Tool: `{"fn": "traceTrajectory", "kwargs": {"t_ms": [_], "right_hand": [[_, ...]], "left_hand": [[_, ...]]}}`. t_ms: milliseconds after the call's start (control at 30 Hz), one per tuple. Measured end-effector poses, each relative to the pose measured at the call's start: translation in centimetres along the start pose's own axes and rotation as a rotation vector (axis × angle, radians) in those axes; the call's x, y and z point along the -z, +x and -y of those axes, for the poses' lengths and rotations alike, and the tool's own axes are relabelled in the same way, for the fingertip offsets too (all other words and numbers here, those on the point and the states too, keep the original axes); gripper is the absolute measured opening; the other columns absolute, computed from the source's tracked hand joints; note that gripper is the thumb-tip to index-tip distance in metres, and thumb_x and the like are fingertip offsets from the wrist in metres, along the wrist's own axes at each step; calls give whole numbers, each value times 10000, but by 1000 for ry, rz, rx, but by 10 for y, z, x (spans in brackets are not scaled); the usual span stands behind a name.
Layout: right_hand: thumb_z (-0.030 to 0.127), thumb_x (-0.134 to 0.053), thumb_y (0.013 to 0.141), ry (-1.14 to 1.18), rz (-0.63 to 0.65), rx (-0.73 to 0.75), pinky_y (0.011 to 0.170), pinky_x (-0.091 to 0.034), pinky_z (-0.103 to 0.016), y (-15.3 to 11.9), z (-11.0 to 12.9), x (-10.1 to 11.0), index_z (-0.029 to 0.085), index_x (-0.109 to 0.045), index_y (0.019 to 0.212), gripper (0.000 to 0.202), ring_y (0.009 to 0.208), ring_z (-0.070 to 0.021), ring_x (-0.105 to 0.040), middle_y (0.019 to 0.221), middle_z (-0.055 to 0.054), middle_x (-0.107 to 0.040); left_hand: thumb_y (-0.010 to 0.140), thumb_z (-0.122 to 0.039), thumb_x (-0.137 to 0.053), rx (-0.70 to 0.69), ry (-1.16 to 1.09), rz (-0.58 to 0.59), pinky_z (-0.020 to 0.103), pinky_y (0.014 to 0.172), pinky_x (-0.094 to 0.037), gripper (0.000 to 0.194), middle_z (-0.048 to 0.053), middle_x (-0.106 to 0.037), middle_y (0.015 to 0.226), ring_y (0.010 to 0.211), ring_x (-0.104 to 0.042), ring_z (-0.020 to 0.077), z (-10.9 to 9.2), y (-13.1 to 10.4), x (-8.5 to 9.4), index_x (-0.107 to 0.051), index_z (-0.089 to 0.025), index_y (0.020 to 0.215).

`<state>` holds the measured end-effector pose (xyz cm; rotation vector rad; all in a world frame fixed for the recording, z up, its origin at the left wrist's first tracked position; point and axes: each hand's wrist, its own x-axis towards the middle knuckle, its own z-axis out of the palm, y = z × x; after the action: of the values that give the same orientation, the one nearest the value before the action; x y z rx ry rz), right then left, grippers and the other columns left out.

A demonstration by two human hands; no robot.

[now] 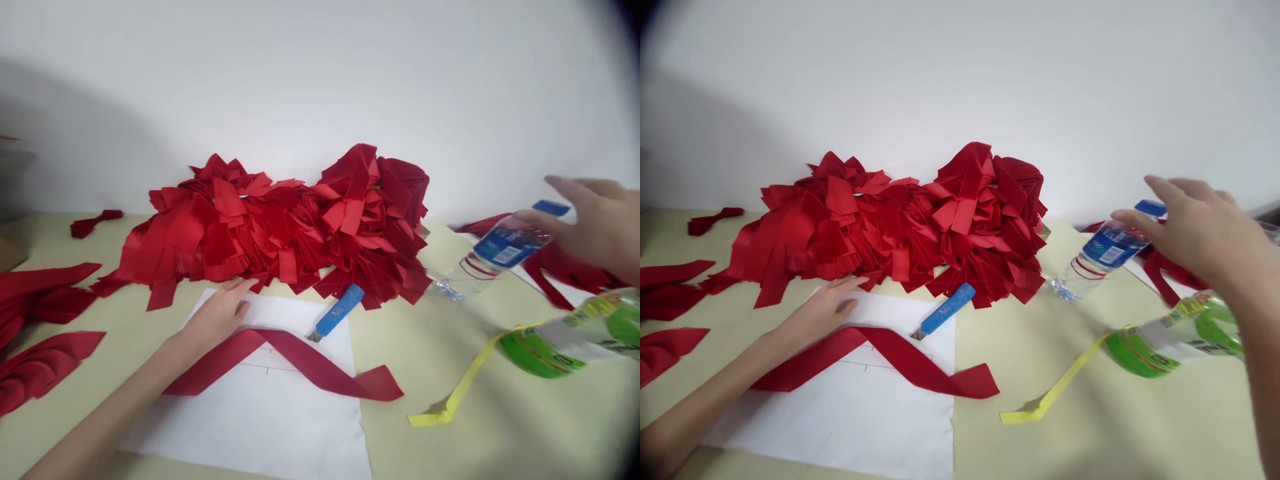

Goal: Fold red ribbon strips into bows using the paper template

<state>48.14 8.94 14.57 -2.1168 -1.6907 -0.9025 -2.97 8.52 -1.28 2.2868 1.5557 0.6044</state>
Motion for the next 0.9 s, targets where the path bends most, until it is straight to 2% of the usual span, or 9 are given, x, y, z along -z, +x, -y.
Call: {"fn": "traceTrajectory", "kwargs": {"t_ms": [67,100,167,267,333,400,533,733,900], "right_hand": [[573,-403,846,42,-133,100,813,-352,-385,-24,43,17,65,-443,1304,685,1197,-327,-413,1280,-232,-473],[524,-392,879,110,-115,140,824,-367,-374,-40,66,26,74,-471,1273,604,1150,-299,-462,1216,-216,-530],[489,-409,889,327,81,248,753,-427,-328,-74,109,39,143,-576,1118,447,956,-231,-576,1068,-138,-622],[468,-459,873,541,572,452,727,-482,-309,-128,162,49,236,-623,987,306,866,-190,-606,1032,-61,-635],[481,-518,835,587,715,555,749,-506,-345,-160,185,50,244,-629,996,306,872,-208,-611,1036,-60,-630],[462,-624,762,585,735,584,831,-500,-408,-185,201,46,217,-572,1144,457,1021,-264,-567,1154,-92,-589],[357,-720,679,562,766,574,947,-432,-483,-213,207,32,151,-456,1297,703,1174,-321,-463,1284,-134,-505],[212,-608,738,671,827,467,978,-421,-380,-204,167,13,239,-584,1110,375,1168,-241,-484,1284,-51,-495],[236,-490,823,697,741,397,871,-458,-349,-189,142,9,219,-612,925,160,992,-214,-572,1091,-56,-595]], "left_hand": [[838,-227,-393,31,19,-24,451,924,-398,468,136,-498,1281,1169,-457,297,-2,-5,6,-393,-167,1303],[846,-245,-384,43,28,-23,443,908,-410,465,140,-494,1280,1164,-462,297,-3,-9,11,-383,-165,1305],[854,-305,-391,51,45,31,421,882,-428,396,125,-528,1229,1120,-498,288,-3,-17,22,-459,-180,1224],[793,-410,-507,-1,40,262,388,882,-426,281,57,-584,1134,1061,-529,272,6,-34,36,-583,-239,1003],[722,-391,-599,-43,11,377,367,895,-418,316,28,-578,1147,1077,-515,266,15,-47,41,-584,-269,1013],[699,-335,-622,-24,-5,387,359,916,-401,485,30,-506,1266,1144,-469,266,24,-62,41,-508,-292,1169],[700,-290,-602,48,18,360,377,954,-355,563,37,-401,1372,1237,-370,284,27,-84,36,-449,-304,1241],[646,-196,-573,63,-73,441,313,797,-406,172,27,-510,1122,1002,-489,231,-10,-96,26,-477,-226,786],[703,-168,-473,23,-125,504,265,648,-369,90,-11,-532,843,712,-499,156,-27,-90,19,-398,-217,693]]}}
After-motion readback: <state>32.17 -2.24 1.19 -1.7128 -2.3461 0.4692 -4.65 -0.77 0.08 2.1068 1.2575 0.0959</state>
